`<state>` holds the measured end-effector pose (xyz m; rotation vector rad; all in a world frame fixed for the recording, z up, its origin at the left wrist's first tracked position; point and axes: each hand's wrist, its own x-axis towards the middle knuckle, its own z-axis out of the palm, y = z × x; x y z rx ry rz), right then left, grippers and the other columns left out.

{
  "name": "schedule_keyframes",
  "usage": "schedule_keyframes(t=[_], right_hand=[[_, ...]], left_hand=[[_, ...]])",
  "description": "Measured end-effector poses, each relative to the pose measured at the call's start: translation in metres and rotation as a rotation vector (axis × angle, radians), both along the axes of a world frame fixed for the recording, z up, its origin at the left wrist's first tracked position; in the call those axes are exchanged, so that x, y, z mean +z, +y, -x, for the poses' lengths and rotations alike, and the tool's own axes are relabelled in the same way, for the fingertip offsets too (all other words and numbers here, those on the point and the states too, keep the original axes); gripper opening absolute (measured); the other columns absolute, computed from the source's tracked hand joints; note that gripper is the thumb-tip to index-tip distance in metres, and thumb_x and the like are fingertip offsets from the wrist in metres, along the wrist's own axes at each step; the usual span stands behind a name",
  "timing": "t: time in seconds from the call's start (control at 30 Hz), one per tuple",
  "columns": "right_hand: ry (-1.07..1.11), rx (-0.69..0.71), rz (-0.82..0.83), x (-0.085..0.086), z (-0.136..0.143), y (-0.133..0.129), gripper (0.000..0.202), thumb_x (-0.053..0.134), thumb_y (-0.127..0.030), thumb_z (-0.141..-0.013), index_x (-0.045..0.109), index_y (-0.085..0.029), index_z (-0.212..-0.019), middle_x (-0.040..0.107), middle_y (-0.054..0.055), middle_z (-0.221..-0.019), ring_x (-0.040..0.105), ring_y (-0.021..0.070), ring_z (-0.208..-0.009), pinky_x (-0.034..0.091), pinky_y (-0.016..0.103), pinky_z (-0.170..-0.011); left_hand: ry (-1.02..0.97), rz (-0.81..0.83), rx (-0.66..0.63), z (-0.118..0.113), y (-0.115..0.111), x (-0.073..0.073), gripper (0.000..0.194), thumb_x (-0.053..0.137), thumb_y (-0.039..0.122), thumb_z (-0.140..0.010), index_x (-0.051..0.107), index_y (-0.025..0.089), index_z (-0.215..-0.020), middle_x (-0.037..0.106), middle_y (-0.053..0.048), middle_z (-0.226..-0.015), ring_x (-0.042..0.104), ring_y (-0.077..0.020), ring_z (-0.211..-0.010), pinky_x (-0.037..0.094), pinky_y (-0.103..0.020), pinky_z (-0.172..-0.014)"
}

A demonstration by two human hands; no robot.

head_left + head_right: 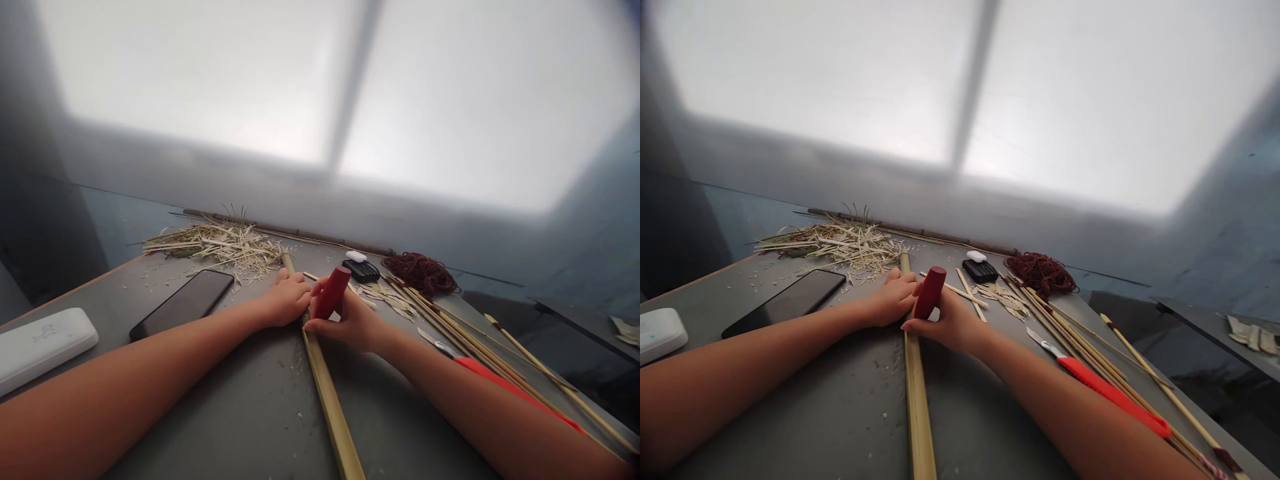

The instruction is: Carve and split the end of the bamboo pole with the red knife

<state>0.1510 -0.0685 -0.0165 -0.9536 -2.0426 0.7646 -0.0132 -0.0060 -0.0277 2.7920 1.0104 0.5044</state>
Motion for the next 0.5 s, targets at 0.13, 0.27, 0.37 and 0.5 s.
schedule_keyframes(t=[0.13,0.27,0.37,0.5], right_hand=[[-0.064,-0.028,-0.062,-0.0012,-0.0030,0.0030,0.031,0.077,-0.035,-0.071,0.052,-0.020,-0.082,0.059,0.002,-0.086,0.056,0.0186,-0.083,0.047,0.033,-0.076],[-0.080,0.001,-0.055,-0.0006,-0.0022,0.0023,0.029,0.076,-0.035,-0.072,0.053,-0.019,-0.081,0.059,0.003,-0.089,0.056,0.0193,-0.085,0.047,0.033,-0.076],[-0.103,0.015,-0.041,0.0029,0.0000,-0.0003,0.028,0.076,-0.034,-0.072,0.054,-0.019,-0.081,0.060,0.004,-0.088,0.057,0.0197,-0.085,0.047,0.034,-0.076],[-0.148,0.007,-0.092,0.0081,0.0022,-0.0035,0.026,0.074,-0.033,-0.073,0.054,-0.020,-0.083,0.061,0.004,-0.089,0.057,0.0201,-0.085,0.047,0.034,-0.077]], left_hand=[[0.026,-0.007,-0.015,0.0002,-0.0012,0.0014,0.035,0.031,0.022,-0.095,0.064,0.019,-0.085,0.065,-0.007,-0.091,0.050,-0.0243,-0.097,0.026,-0.039,-0.089],[0.028,-0.018,-0.005,0.0004,-0.0011,0.0008,0.035,0.031,0.023,-0.096,0.064,0.020,-0.085,0.065,-0.007,-0.091,0.050,-0.0238,-0.095,0.027,-0.039,-0.089],[0.017,-0.019,0.011,-0.0001,-0.0002,-0.0004,0.033,0.033,0.025,-0.095,0.064,0.019,-0.082,0.065,-0.007,-0.092,0.050,-0.0234,-0.093,0.027,-0.038,-0.089],[-0.023,-0.039,-0.002,-0.0002,0.0028,-0.0038,0.033,0.034,0.026,-0.095,0.063,0.020,-0.079,0.066,-0.006,-0.091,0.051,-0.0233,-0.091,0.029,-0.038,-0.087]])
